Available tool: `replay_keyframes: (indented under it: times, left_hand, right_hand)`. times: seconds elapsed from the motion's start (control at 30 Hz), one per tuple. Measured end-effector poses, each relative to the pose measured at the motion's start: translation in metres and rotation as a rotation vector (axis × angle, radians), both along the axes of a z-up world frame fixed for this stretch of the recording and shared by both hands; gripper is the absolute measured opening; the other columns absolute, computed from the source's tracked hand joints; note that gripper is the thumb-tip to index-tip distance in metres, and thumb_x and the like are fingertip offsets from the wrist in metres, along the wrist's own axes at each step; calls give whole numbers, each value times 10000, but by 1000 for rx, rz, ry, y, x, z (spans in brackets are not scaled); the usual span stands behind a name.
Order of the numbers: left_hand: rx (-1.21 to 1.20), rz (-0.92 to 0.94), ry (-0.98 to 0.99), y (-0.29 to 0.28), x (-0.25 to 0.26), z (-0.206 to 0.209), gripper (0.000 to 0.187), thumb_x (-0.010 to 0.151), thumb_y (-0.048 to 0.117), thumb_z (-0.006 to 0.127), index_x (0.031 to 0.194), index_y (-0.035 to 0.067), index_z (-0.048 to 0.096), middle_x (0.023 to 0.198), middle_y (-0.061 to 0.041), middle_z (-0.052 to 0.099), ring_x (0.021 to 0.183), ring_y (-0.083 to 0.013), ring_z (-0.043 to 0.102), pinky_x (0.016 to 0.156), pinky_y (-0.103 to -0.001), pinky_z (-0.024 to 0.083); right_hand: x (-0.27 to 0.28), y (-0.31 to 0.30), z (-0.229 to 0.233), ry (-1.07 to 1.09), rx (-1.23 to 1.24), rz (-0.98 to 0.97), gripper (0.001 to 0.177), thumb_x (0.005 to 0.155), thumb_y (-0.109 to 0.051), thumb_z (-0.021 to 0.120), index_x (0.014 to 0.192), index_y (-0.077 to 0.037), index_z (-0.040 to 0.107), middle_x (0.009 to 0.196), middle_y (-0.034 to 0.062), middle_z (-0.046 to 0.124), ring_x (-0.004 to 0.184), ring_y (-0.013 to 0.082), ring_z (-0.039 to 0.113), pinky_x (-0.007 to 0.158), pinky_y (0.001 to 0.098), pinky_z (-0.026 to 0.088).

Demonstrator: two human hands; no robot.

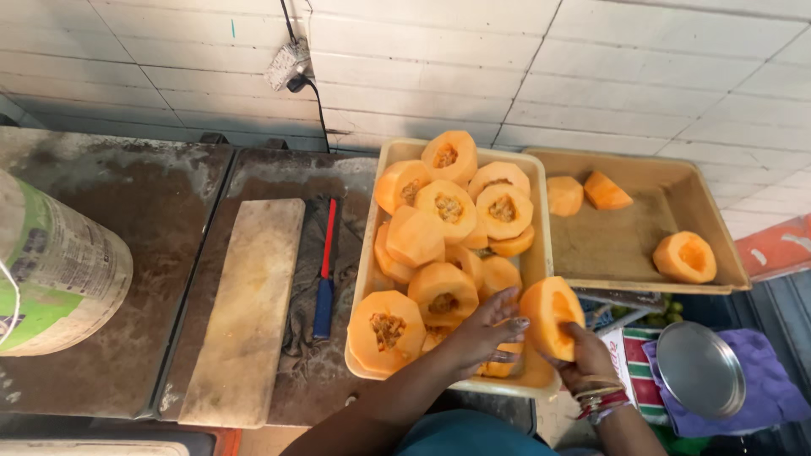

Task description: The person scoops seeds out of halved papayas and scrapes the inside flesh using a spoon, placing the cleaned fruit into a tray.

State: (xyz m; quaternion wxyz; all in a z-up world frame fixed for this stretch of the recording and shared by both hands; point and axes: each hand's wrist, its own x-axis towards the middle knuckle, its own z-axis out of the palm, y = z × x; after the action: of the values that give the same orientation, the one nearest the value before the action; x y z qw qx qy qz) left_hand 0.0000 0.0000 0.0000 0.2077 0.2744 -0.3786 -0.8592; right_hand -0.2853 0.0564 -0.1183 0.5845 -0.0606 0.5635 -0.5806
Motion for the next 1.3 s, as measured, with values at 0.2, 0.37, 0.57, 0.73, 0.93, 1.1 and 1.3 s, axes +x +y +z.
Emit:
replay_keyframes:
  times: [0.2, 0.37, 0.57, 0.73, 0.93, 1.1, 1.3]
  left_hand:
    - [-292, 56, -17, -59, 31, 27, 549, 900, 227, 693, 1414, 127, 528, 1370, -77, 621, 1063, -189, 689, 837, -355, 586]
    - [-850, 588, -292, -139, 62, 22, 209, 955, 227, 707, 1121, 103, 686, 1083, -18, 755, 1020, -142, 715, 874, -309, 570]
    - [-1139, 444, -992, -232, 72, -14, 458, 846, 397, 756, 1187, 103, 670, 1122, -129, 725, 1074, -308, 687, 904, -432, 549]
    - [-1066, -37, -1296, -293, 41, -49, 528, 772, 456, 798, 1144, 93, 700, 1126, -151, 718, 1074, -327, 682, 912, -461, 553]
    - [-970, -151, -1483, -316, 19, -62, 419, 731, 275, 810, 1095, 82, 734, 1113, -169, 738, 1064, -334, 718, 903, -443, 589]
    - [-1065, -70, -1428, -302, 27, -45, 557, 693, 241, 849, 1195, 99, 656, 1110, -159, 719, 1085, -343, 689, 897, -448, 586]
    - [-1141, 34, -1242, -251, 28, 26, 632, 715, 309, 838, 1267, 145, 579, 1087, -155, 736, 1072, -357, 696, 906, -484, 543]
  right_hand:
    - [-84, -89, 1, 115, 110, -281, 323, 1025, -229, 573, 1279, -32, 554, 1201, 135, 691, 1056, 330, 706, 794, 452, 643]
    - [-90, -114, 10, 63, -91, -359, 236, 1073, -240, 585, 1163, -22, 577, 1032, 113, 690, 910, 274, 713, 800, 370, 601]
    - [-12, -59, -8, 278, 99, -260, 570, 1159, -527, 376, 903, -64, 588, 722, 81, 556, 582, 189, 484, 533, 347, 433]
    - [38, -14, -10, 675, -350, -128, 352, 1106, -280, 452, 930, -14, 601, 846, 63, 631, 744, 130, 535, 697, 280, 454]
    - [53, 2, 9, 895, -331, 77, 370, 1101, -284, 457, 908, -20, 630, 813, 52, 617, 757, 120, 527, 695, 278, 438]
    - [55, 0, 10, 1047, -257, 143, 365, 1080, -275, 465, 872, -20, 624, 770, 76, 616, 715, 154, 537, 682, 310, 437]
    - [59, -13, 48, 1015, -298, 202, 359, 1072, -276, 460, 918, -19, 658, 803, 70, 662, 755, 160, 596, 709, 325, 485]
